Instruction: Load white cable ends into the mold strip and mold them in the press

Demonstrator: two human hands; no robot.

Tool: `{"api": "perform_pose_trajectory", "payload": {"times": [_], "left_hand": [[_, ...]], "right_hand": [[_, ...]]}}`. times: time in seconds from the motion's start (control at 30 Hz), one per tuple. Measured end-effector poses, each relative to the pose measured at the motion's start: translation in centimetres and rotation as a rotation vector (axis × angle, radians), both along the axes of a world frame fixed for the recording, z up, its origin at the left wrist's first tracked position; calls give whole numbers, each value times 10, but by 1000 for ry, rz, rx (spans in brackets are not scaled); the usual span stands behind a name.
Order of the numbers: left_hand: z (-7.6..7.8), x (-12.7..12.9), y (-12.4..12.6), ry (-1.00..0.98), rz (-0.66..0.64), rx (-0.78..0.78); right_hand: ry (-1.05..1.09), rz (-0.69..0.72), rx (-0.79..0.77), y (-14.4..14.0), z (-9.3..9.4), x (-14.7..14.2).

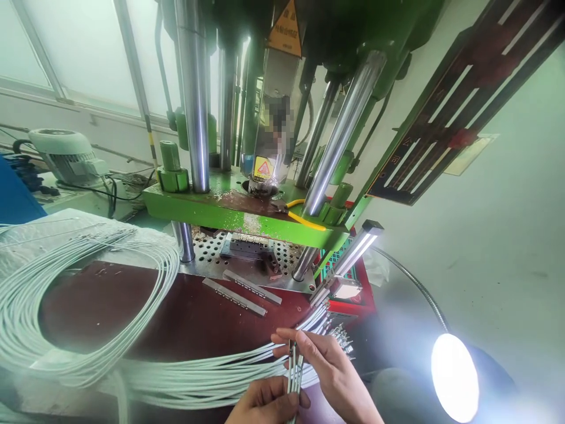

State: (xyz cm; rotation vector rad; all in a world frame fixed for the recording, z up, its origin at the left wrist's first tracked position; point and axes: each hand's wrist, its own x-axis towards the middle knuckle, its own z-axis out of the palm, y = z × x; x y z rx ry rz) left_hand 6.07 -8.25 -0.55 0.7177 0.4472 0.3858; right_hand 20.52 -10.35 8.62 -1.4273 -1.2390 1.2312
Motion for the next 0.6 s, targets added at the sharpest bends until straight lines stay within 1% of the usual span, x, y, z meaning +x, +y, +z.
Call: {"api": "perform_pose_trajectory", "payload": {"times": [0.03,0.17,0.3,0.37,0.47,0.53,0.6], "left_hand": [[1,0,0,14,6,8],[0,1,1,31,0,25],[-4,3,1,-58,-1,-33],[-3,2,1,-72,19,-38],[8,-1,2,-61,75,-25],[19,-3,2,-52,104,3],[28,-5,3,-37,123,25]], "right_hand": [[-27,4,15,1,0,0],[-11,-9,75,3,0,-1],[-69,79,-5,2,1,-4],[-16,66,-41,1,-2,-4],[16,50,-61,-1,-10,-2],[-27,71,-62,-2,-16,-3],[-98,37,-47,-3,-20,-4]]}}
